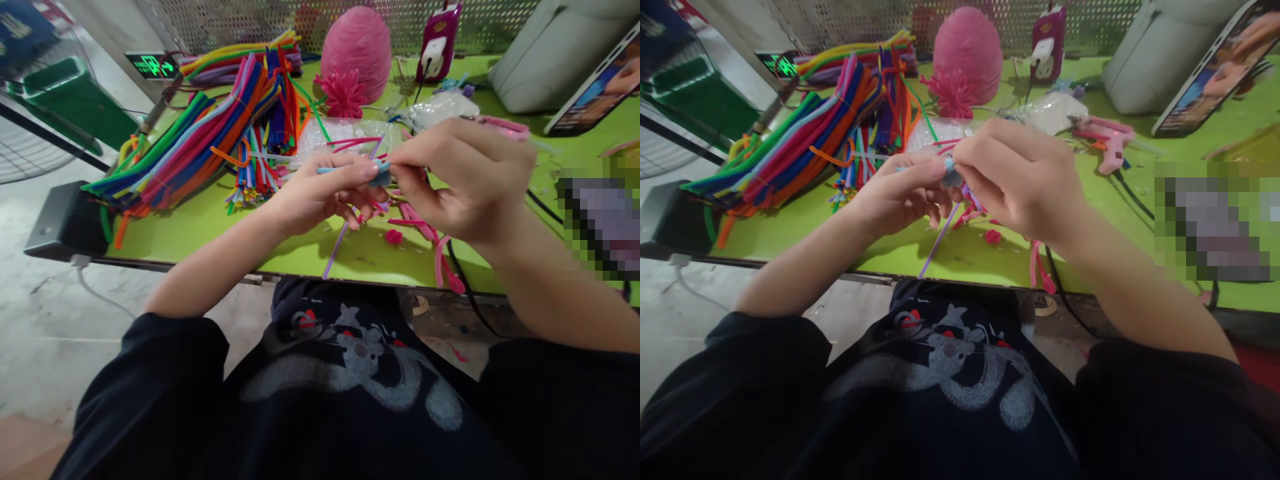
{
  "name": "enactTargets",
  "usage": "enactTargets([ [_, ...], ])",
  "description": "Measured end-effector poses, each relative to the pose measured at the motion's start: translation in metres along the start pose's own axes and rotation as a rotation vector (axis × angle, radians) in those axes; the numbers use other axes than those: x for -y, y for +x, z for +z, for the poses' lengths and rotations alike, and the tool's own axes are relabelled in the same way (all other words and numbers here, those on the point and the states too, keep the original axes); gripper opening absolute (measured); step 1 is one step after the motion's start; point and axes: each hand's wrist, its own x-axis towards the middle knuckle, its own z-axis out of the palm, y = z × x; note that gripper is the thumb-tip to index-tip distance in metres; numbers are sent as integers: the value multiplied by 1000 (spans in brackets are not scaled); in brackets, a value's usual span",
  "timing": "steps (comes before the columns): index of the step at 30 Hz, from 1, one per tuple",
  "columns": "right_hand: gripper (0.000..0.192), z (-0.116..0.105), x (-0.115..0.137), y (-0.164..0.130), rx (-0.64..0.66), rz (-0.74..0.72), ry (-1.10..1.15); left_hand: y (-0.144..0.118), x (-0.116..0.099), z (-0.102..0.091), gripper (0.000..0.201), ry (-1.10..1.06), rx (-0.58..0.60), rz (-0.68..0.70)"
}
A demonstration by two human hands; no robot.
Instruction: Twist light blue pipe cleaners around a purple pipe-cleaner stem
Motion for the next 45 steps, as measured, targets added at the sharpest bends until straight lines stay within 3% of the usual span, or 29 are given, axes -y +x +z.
enactTargets([
  [3, 28, 4, -1, -1, -31, -15, 6, 0, 1, 3, 36, 60, -76, 56],
  [9, 25, 5, 4, 2, 48, 168, 199, -1, 6, 5, 38, 191, -210, 175],
  [14, 25, 5, 4, 3, 33, 88, 50, -3, 10, 3, 35, 269, -254, 210],
  [20, 24, 7, 15, 8, 82, 93, -28, -10, 6, 9, 37, 366, -307, 285],
  [27, 4, 8, 20, 4, -42, 144, 185, -13, 2, 13, 38, 404, -389, 349],
  [32, 10, 14, 25, 1, -99, 290, 329, -12, 4, 11, 38, 472, -408, 383],
  [35, 11, 22, 27, -1, -109, 319, 381, -8, 10, 7, 39, 517, -411, 476],
  [41, 15, 29, 26, -2, -115, 246, 230, 1, 22, -3, 36, 640, -394, 768],
  [45, 14, 25, 35, 2, -80, 378, 334, 1, 22, -1, 27, 668, -422, 819],
])
